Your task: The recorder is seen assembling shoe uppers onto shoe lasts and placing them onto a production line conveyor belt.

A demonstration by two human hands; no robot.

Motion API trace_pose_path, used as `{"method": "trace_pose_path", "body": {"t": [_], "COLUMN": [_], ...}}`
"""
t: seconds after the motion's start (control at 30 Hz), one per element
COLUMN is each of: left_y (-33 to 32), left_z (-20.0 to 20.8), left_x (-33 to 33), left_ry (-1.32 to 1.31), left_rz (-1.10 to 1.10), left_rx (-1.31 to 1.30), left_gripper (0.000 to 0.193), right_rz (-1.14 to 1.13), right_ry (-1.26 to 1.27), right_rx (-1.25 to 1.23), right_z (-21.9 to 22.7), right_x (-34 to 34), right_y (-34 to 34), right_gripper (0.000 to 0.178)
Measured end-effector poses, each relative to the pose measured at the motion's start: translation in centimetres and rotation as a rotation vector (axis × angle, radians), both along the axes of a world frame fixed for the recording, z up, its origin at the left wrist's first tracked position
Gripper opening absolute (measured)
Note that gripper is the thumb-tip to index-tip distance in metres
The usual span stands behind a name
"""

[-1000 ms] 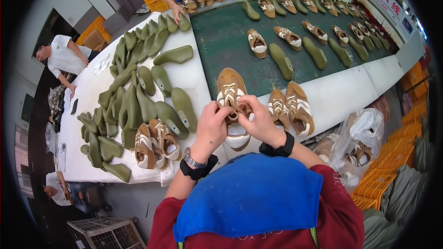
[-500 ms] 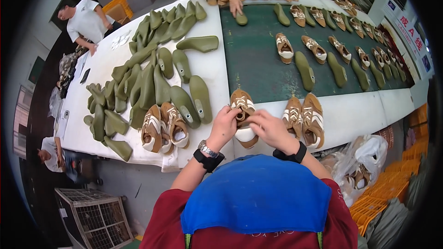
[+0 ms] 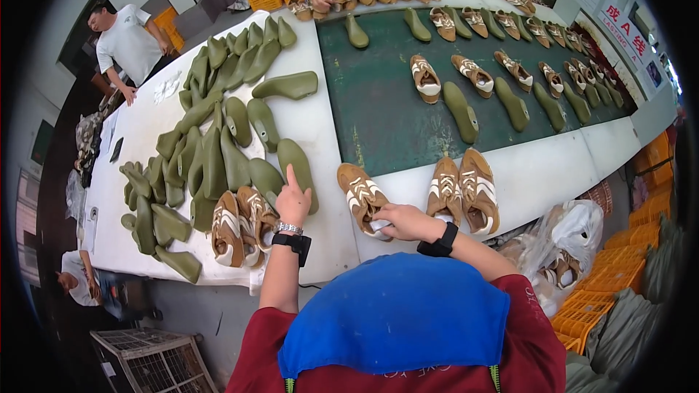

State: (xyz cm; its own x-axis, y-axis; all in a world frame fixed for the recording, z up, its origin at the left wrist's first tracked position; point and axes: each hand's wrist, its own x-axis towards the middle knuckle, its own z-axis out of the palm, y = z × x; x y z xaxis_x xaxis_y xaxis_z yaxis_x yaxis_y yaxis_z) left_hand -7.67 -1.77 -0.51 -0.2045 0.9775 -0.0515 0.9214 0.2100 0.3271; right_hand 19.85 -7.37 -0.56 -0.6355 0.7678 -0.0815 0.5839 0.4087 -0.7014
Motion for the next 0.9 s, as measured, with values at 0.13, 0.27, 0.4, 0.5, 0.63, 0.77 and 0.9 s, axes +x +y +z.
{"method": "trace_pose_path", "body": {"t": [0.13, 0.27, 0.4, 0.5, 0.63, 0.77, 0.9], "left_y": [2.0, 3.4, 3.1, 1.7, 0.0, -2.0, -5.4], "left_z": [-2.6, -2.9, -1.5, 2.4, 2.2, 0.5, -1.2], "left_x": [-1.4, -0.2, 4.0, 8.5, 9.1, 8.6, 6.5], "left_ry": [-0.109, -0.695, -1.008, -0.717, -0.704, -0.333, -0.257], "left_rz": [0.021, 0.153, 0.087, -0.216, -0.350, -0.631, -0.569], "left_rx": [-0.005, 0.112, 0.187, 0.117, 0.000, -0.035, -0.092], "left_gripper": [0.070, 0.057, 0.045, 0.054, 0.061, 0.071, 0.081], "right_rz": [-0.053, -0.159, -0.370, -0.408, -0.541, -0.848, -0.714], "right_ry": [0.084, 0.305, 0.802, 1.214, 1.157, 0.159, -0.202], "right_rx": [0.077, -0.210, -1.219, -1.334, -1.261, -0.234, -0.171], "right_z": [2.2, 0.9, 3.0, -2.0, -4.4, -12.8, -4.4], "right_x": [-0.5, -1.8, -4.4, -3.3, 1.2, 7.0, 2.6], "right_y": [2.8, 7.0, 9.2, 11.3, 14.8, 20.0, 18.0], "right_gripper": [0.027, 0.042, 0.052, 0.038, 0.041, 0.054, 0.074]}}
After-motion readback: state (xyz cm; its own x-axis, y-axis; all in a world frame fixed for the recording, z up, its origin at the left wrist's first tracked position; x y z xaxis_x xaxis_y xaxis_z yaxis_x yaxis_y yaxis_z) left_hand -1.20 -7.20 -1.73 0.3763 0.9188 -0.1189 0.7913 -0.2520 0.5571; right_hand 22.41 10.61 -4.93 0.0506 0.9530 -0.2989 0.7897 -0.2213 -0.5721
